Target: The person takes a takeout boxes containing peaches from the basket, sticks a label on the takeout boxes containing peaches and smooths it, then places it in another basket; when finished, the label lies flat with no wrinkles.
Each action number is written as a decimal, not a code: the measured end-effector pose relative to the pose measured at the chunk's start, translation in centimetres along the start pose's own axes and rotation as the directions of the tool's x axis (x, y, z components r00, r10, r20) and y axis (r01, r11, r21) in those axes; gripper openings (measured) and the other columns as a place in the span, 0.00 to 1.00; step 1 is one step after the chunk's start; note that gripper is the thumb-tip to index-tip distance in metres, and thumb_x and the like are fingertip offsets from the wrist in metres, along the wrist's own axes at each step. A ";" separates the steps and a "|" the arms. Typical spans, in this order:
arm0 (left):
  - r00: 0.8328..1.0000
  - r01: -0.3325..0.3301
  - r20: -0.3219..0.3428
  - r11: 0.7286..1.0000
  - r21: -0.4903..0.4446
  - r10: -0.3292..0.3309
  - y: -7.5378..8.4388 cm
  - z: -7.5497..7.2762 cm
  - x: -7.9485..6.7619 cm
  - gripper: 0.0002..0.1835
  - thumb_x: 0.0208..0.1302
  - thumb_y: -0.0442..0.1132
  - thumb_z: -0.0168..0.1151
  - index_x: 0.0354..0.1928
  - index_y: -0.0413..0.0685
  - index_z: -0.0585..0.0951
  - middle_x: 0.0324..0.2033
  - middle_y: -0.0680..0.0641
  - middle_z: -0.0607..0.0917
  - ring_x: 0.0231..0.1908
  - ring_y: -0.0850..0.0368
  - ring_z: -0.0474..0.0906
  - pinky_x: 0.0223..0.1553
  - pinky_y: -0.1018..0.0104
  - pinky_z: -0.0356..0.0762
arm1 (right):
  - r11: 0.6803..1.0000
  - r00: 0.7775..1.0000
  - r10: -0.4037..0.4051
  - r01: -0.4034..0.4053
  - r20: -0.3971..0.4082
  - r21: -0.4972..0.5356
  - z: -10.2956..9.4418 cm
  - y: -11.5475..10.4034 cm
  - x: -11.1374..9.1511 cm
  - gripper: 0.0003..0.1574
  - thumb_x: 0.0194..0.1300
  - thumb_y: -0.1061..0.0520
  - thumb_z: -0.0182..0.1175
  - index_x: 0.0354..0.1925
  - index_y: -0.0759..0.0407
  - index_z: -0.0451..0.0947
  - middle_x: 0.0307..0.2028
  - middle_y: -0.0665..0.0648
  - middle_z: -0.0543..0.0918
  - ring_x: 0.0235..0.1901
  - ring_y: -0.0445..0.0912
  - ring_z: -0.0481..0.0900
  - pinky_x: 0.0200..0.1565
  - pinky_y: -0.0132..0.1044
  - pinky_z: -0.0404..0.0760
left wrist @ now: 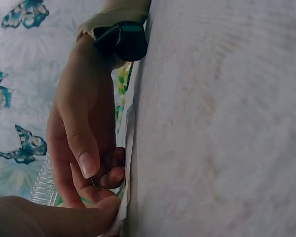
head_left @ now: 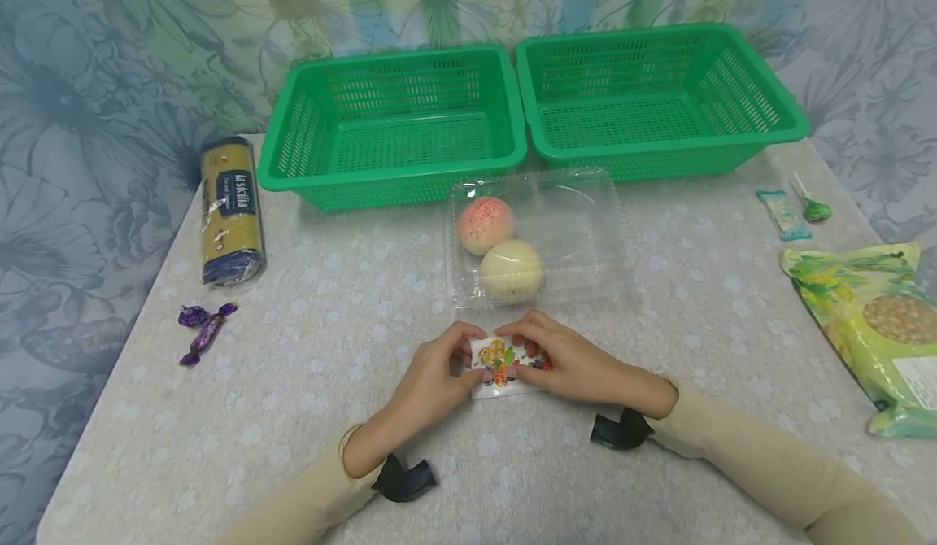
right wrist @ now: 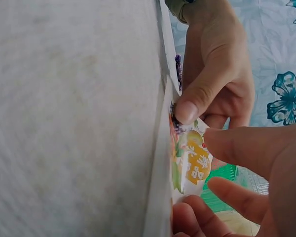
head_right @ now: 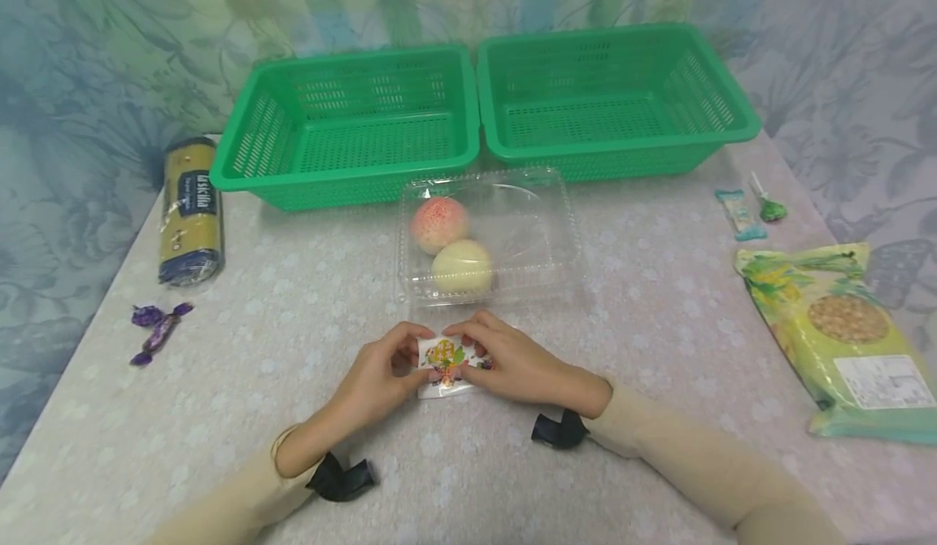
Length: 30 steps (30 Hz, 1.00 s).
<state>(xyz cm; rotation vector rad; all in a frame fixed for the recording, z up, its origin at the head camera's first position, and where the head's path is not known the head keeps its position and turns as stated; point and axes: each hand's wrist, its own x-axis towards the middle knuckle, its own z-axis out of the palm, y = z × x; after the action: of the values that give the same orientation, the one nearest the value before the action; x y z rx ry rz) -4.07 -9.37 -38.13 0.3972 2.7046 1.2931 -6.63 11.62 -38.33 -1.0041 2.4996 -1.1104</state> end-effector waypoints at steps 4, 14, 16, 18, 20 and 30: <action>0.999 0.020 0.028 0.991 -0.134 -0.017 -0.2 0.0 0.0 0.23 0.47 0.32 0.69 0.48 0.52 0.78 0.27 0.50 0.80 0.25 0.66 0.77 0.26 0.75 0.74 | 1.000 1.000 0.024 -0.024 0.005 0.006 -0.1 -0.1 0.0 0.28 0.57 0.52 0.62 0.56 0.49 0.69 0.38 0.49 0.72 0.36 0.38 0.68 0.37 0.28 0.71; 0.954 0.281 0.256 0.770 -0.573 -0.158 -0.8 0.4 0.0 0.29 0.51 0.29 0.64 0.58 0.41 0.70 0.45 0.34 0.81 0.35 0.62 0.82 0.35 0.73 0.77 | 0.999 0.998 0.033 -0.031 -0.052 0.035 0.2 0.0 0.0 0.28 0.54 0.54 0.64 0.54 0.52 0.72 0.40 0.50 0.73 0.36 0.40 0.68 0.35 0.28 0.70; 0.947 0.307 0.270 0.729 -0.611 -0.172 -0.8 0.5 0.0 0.29 0.52 0.29 0.64 0.58 0.41 0.70 0.47 0.34 0.80 0.39 0.60 0.82 0.39 0.72 0.78 | 0.999 0.997 0.041 -0.039 -0.070 0.031 0.3 -0.2 -0.1 0.30 0.53 0.52 0.66 0.54 0.52 0.72 0.42 0.50 0.73 0.38 0.40 0.68 0.38 0.29 0.70; 0.943 0.324 0.275 0.697 -0.640 -0.186 -0.7 0.6 0.0 0.28 0.52 0.29 0.63 0.58 0.42 0.70 0.48 0.34 0.80 0.41 0.60 0.82 0.39 0.72 0.78 | 0.999 0.995 0.049 -0.047 -0.087 0.028 0.4 -0.2 -0.1 0.31 0.51 0.50 0.67 0.54 0.52 0.72 0.44 0.50 0.73 0.39 0.40 0.68 0.38 0.29 0.70; 0.939 0.340 0.281 0.660 -0.671 -0.198 -0.6 0.6 0.0 0.28 0.52 0.29 0.63 0.58 0.42 0.70 0.49 0.35 0.79 0.42 0.60 0.81 0.41 0.72 0.77 | 0.998 0.993 0.053 -0.051 -0.103 0.026 0.5 -0.3 -0.1 0.33 0.50 0.48 0.67 0.55 0.52 0.71 0.46 0.50 0.72 0.41 0.40 0.67 0.39 0.29 0.70; 0.913 0.405 0.319 0.479 -0.779 -0.255 -0.2 0.7 -0.2 0.30 0.52 0.26 0.62 0.60 0.40 0.67 0.54 0.35 0.76 0.46 0.59 0.80 0.44 0.70 0.77 | 0.999 0.981 0.033 -0.028 -0.192 0.031 0.8 -0.6 -0.1 0.36 0.48 0.49 0.69 0.55 0.54 0.70 0.47 0.49 0.74 0.43 0.40 0.70 0.44 0.34 0.72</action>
<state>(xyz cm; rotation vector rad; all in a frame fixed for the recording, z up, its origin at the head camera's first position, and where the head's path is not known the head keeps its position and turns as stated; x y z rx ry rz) -3.76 -9.02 -38.78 -0.1445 1.5755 2.0680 -5.93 10.97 -38.43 -0.8863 2.6297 -1.2867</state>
